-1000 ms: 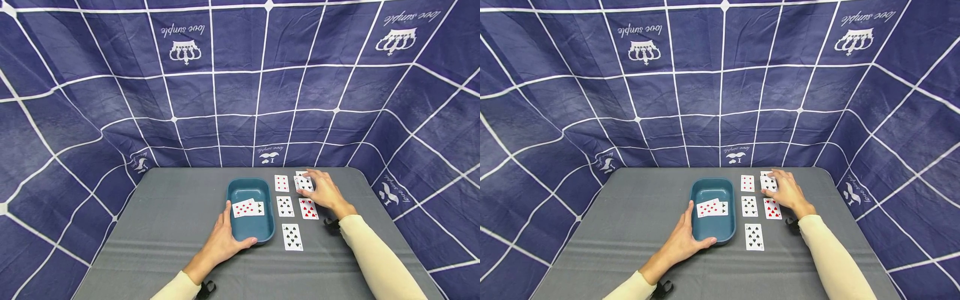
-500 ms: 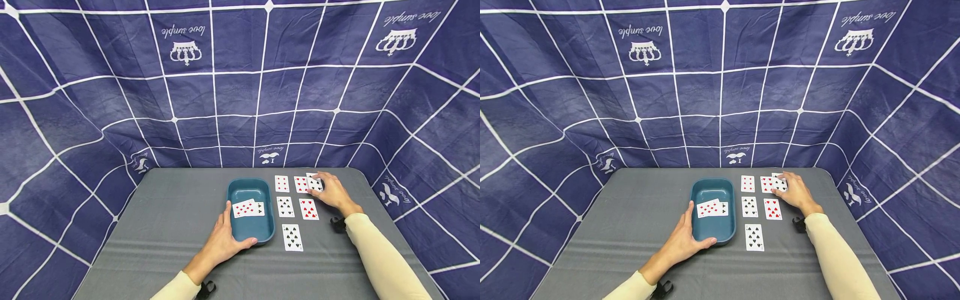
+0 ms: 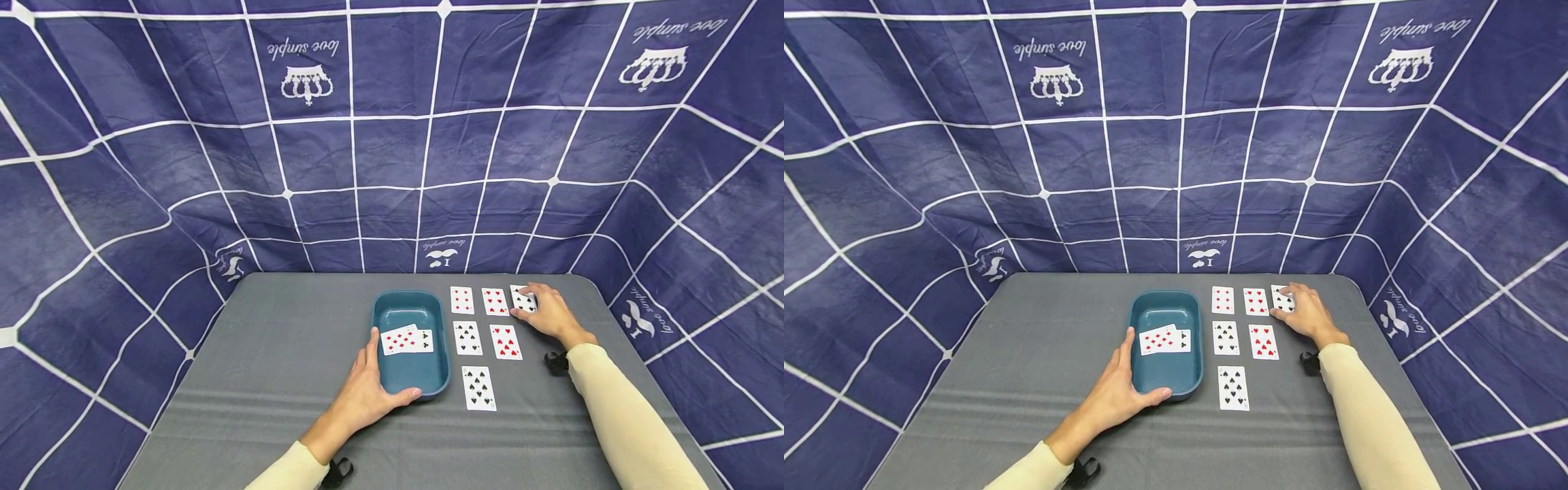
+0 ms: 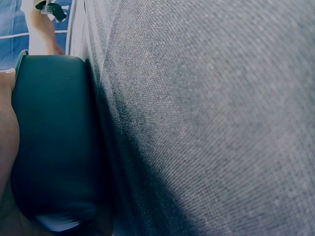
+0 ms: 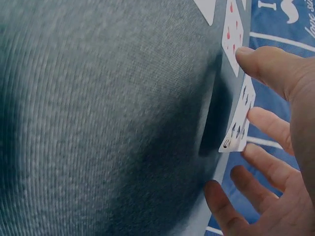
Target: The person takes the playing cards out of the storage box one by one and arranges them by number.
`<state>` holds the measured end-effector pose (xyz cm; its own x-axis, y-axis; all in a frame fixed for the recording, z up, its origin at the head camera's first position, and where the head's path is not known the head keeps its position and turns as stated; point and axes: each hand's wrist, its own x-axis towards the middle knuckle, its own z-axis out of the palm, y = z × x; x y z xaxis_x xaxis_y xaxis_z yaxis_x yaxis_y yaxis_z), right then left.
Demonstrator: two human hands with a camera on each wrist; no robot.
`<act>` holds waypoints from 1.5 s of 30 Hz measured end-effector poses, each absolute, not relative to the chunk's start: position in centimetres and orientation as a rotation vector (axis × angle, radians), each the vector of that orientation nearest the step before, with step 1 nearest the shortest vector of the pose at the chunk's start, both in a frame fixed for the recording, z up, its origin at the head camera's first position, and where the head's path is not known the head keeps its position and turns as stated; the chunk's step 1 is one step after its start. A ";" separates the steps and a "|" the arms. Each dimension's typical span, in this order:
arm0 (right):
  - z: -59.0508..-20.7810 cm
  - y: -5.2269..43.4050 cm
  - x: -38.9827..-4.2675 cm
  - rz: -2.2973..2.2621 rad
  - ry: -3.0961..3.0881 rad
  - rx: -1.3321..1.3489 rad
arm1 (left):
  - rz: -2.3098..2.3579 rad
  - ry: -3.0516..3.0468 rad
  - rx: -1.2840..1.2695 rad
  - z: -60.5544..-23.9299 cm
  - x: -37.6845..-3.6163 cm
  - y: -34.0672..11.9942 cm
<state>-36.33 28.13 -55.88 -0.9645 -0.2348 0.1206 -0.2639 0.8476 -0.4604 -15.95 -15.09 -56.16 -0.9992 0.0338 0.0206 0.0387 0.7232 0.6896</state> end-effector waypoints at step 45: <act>-56.2 29.6 -36.7 0.739 -3.085 0.339 | -1.172 -2.910 -0.047 -56.2 -16.0 -15.0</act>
